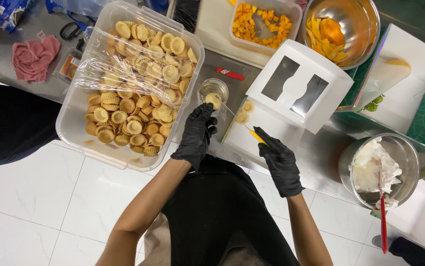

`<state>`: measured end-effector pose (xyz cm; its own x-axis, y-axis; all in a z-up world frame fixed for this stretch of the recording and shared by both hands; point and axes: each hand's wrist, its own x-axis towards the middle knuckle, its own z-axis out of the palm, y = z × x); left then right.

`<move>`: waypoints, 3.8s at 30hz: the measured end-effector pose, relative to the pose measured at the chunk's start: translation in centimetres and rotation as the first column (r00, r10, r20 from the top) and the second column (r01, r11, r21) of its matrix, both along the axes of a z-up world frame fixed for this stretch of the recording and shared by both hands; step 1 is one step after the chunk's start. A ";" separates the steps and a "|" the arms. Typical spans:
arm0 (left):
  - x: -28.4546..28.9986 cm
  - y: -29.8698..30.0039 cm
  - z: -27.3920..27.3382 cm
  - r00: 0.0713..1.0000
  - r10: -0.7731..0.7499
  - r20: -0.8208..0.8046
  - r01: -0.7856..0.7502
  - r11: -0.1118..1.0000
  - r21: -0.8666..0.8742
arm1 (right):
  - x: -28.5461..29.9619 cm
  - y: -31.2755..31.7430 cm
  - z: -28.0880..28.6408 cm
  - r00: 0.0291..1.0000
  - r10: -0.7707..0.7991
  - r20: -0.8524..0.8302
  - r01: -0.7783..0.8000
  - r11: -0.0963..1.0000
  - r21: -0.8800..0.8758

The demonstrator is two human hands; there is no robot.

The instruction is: The person places tart shells one by one into a cardboard box and uses a knife to scrape and clean the edges of some shells.

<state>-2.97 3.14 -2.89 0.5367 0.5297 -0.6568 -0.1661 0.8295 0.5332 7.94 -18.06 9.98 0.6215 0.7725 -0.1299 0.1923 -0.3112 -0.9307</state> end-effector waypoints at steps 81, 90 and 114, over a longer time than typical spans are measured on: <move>-3.6 -5.2 6.1 0.635 -0.123 -0.762 0.740 -0.185 0.647 | 2.0 1.2 0.0 0.798 -0.271 -0.539 0.277 0.958 -0.071; -17.7 13.8 -1.4 0.337 0.588 -0.736 0.902 0.022 0.430 | 3.2 3.0 -1.0 0.851 -0.262 -0.456 0.227 0.965 -0.131; -17.7 16.4 1.6 0.431 0.506 -0.747 0.891 -0.370 0.263 | 5.2 12.8 -9.4 0.959 0.106 0.261 -0.030 0.959 -0.280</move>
